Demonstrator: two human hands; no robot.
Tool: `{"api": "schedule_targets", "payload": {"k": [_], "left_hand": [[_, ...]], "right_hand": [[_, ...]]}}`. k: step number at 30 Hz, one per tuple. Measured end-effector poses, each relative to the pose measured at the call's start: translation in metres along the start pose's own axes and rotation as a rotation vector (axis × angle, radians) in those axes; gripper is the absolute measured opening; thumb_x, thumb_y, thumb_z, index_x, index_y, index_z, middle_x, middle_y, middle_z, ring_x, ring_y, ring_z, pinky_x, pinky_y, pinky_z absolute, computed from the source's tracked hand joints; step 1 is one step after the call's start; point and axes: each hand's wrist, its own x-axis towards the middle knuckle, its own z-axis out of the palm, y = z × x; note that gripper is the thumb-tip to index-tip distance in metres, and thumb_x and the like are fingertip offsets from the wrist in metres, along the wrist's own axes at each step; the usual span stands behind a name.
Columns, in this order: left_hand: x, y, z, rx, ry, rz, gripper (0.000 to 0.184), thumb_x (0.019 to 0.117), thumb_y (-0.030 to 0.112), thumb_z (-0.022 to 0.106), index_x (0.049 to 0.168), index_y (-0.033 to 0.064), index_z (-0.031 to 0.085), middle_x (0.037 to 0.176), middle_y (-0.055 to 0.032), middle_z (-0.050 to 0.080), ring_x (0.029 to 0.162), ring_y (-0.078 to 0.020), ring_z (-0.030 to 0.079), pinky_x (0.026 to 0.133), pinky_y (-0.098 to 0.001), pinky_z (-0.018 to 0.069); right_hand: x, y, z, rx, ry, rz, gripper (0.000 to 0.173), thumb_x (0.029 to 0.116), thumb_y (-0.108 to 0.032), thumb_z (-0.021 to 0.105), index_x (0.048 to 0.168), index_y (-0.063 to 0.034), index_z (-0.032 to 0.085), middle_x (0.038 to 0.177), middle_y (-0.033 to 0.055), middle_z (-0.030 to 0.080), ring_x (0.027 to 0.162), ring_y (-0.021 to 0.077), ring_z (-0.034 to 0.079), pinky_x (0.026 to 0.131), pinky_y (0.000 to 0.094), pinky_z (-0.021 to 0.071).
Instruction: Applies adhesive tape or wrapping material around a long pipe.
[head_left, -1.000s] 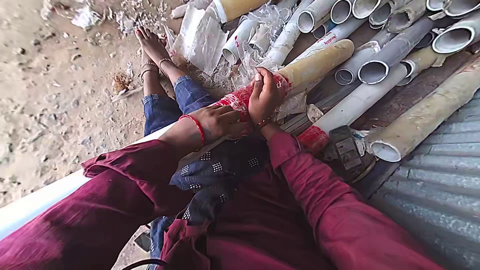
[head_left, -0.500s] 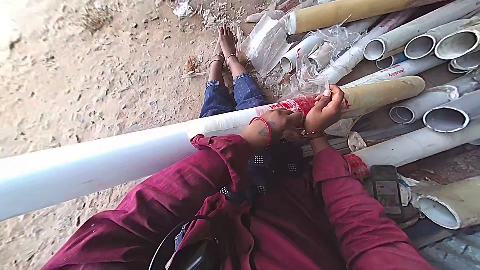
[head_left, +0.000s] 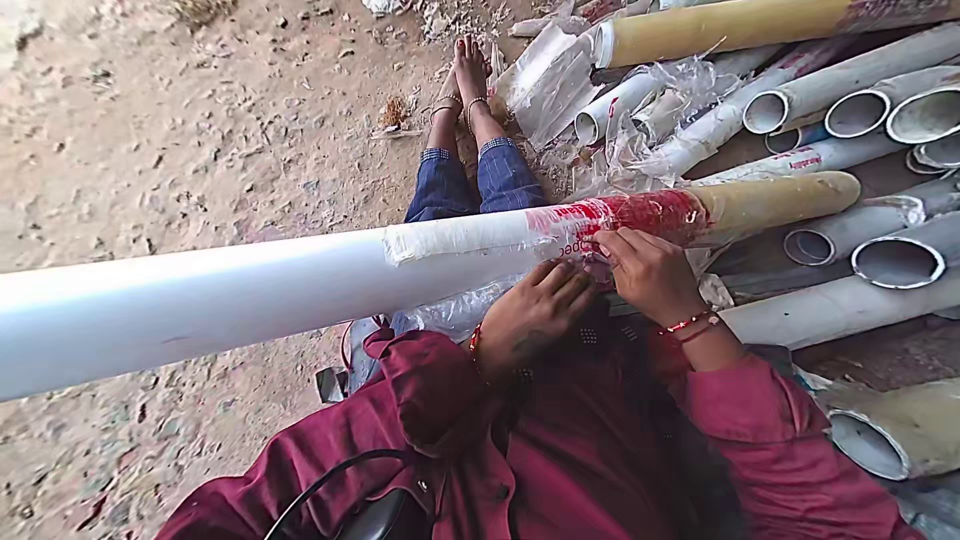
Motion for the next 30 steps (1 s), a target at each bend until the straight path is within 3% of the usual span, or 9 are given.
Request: {"api": "schedule_targets", "payload": {"k": [3, 10, 14, 19, 24, 28, 30], "left_hand": [[-0.002, -0.004, 0.002, -0.004, 0.038, 0.019, 0.030, 0.0996, -0.003, 0.049, 0.117, 0.0025, 0.072, 0.122, -0.0121, 0.074, 0.119, -0.0287, 0.069, 0.103, -0.0408, 0.0520], [-0.001, -0.008, 0.003, 0.018, 0.078, 0.052, 0.029, 0.0988, -0.003, 0.050, 0.114, 0.0035, 0.073, 0.119, -0.0114, 0.075, 0.116, -0.0272, 0.069, 0.099, -0.0393, 0.0523], [-0.002, -0.011, 0.002, -0.011, 0.077, 0.064, 0.028, 0.0981, -0.003, 0.051, 0.112, 0.0035, 0.074, 0.119, -0.0110, 0.075, 0.116, -0.0265, 0.070, 0.099, -0.0387, 0.0526], [-0.001, -0.012, 0.004, -0.038, 0.102, 0.067, 0.029, 0.0991, -0.004, 0.050, 0.111, 0.0032, 0.075, 0.117, -0.0105, 0.076, 0.115, -0.0264, 0.070, 0.099, -0.0380, 0.0529], [-0.003, -0.013, 0.007, -0.052, 0.136, 0.088, 0.028, 0.0992, -0.004, 0.049, 0.108, 0.0015, 0.074, 0.117, -0.0122, 0.076, 0.114, -0.0275, 0.071, 0.100, -0.0385, 0.0533], [-0.004, -0.015, 0.012, -0.061, 0.190, 0.098, 0.026, 0.0993, -0.003, 0.050, 0.103, 0.0019, 0.075, 0.113, -0.0120, 0.077, 0.110, -0.0268, 0.073, 0.099, -0.0383, 0.0536], [-0.005, -0.016, 0.014, -0.067, 0.224, 0.120, 0.025, 0.0995, -0.002, 0.051, 0.101, 0.0025, 0.076, 0.110, -0.0118, 0.078, 0.109, -0.0264, 0.073, 0.099, -0.0377, 0.0533]], "right_hand": [[0.004, 0.004, -0.003, -0.081, -0.003, -0.087, 0.028, 0.0941, -0.005, 0.053, 0.107, 0.0004, 0.077, 0.078, 0.0175, 0.069, 0.061, 0.0334, 0.065, 0.051, 0.0423, 0.0474], [0.013, 0.000, -0.020, -0.214, -0.124, -0.176, 0.027, 0.0861, 0.005, 0.057, 0.106, 0.0021, 0.075, 0.073, 0.0173, 0.066, 0.054, 0.0331, 0.059, 0.046, 0.0412, 0.0409], [0.012, -0.011, -0.019, -0.365, -0.115, -0.215, 0.018, 0.0916, 0.006, 0.056, 0.102, 0.0074, 0.071, 0.065, 0.0167, 0.059, 0.050, 0.0310, 0.056, 0.044, 0.0385, 0.0372], [0.013, -0.024, -0.023, -0.495, -0.162, -0.203, 0.017, 0.0891, 0.009, 0.060, 0.102, 0.0107, 0.071, 0.065, 0.0182, 0.059, 0.051, 0.0310, 0.059, 0.044, 0.0374, 0.0403], [0.023, -0.024, -0.040, -0.468, -0.377, 0.029, 0.011, 0.0835, 0.015, 0.066, 0.094, 0.0112, 0.069, 0.069, 0.0238, 0.063, 0.061, 0.0407, 0.067, 0.051, 0.0474, 0.0487], [0.020, -0.013, -0.045, -0.273, -0.154, -0.029, 0.029, 0.0857, 0.007, 0.055, 0.107, 0.0037, 0.075, 0.075, 0.0201, 0.068, 0.060, 0.0383, 0.065, 0.049, 0.0469, 0.0447], [0.016, -0.013, -0.034, -0.215, -0.119, -0.077, 0.030, 0.0862, 0.006, 0.055, 0.107, 0.0022, 0.075, 0.077, 0.0193, 0.070, 0.059, 0.0368, 0.064, 0.049, 0.0455, 0.0441]]}}
